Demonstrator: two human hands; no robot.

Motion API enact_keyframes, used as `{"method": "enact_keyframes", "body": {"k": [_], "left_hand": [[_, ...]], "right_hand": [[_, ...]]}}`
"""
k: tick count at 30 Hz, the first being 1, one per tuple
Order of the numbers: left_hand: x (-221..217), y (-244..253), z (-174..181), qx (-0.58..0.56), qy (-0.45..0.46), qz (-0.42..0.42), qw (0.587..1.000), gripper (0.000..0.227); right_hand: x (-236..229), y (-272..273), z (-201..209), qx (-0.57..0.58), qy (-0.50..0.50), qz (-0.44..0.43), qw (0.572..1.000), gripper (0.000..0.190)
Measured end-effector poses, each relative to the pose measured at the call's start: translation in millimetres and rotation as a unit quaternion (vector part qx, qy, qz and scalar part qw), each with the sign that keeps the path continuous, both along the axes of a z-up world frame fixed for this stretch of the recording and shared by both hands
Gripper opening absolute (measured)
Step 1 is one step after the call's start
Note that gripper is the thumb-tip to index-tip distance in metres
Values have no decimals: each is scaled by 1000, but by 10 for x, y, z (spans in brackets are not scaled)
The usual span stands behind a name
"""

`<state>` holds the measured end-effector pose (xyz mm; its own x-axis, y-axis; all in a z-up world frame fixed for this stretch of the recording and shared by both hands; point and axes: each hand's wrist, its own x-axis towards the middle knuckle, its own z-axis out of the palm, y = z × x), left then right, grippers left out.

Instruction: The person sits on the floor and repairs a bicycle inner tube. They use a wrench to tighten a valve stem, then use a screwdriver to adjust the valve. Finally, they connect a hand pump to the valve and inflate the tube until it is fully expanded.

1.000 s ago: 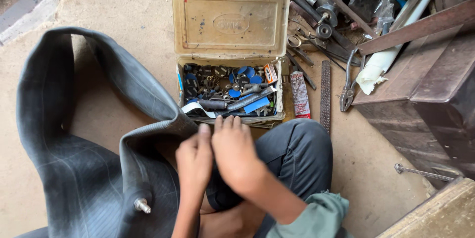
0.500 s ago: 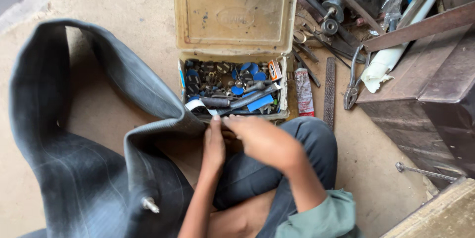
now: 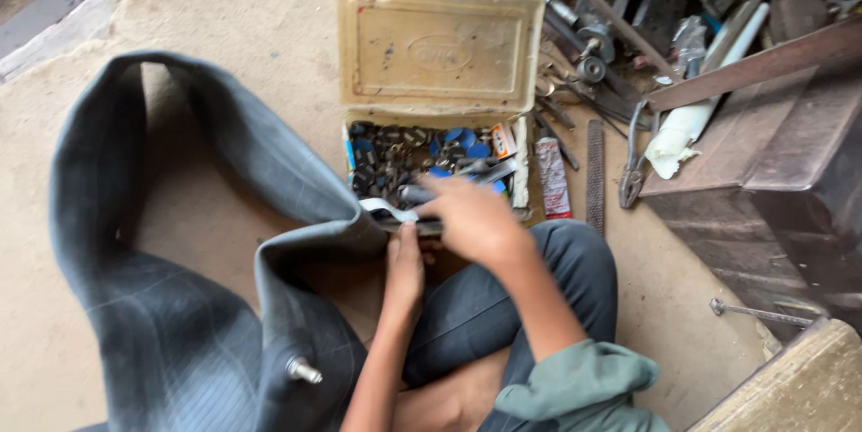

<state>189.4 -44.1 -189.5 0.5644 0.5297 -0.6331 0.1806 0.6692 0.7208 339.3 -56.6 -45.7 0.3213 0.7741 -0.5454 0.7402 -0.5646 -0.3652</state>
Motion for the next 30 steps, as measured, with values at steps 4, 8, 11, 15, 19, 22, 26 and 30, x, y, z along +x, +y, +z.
{"method": "enact_keyframes", "body": {"k": [4,8,11,15,19,22,26,30], "left_hand": [[44,-41,-136,0,-11,5,1000,45],[8,-63,-174,9,-8,5,1000,47],[4,-61,-160,39,27,-23,999,52],[-14,-61,-52,7,30,-3,1000,47],[-28,-54,43,-8,30,-2,1000,46],[-21,-36,140,-45,32,16,998,44],[-22,-34,246,-85,35,34,995,41],[-30,-48,303,-59,-12,58,997,39]], "right_hand": [[269,-250,78,-43,-5,-17,999,47],[505,-137,149,-100,-50,-51,992,34],[530,92,163,-13,-107,-66,992,23],[465,254,70,34,-163,-101,981,15],[617,55,119,30,-138,-174,975,16],[594,6,247,150,-168,-208,952,18],[474,118,193,155,-114,-186,963,30],[267,286,-136,129,-108,4,986,68]]}}
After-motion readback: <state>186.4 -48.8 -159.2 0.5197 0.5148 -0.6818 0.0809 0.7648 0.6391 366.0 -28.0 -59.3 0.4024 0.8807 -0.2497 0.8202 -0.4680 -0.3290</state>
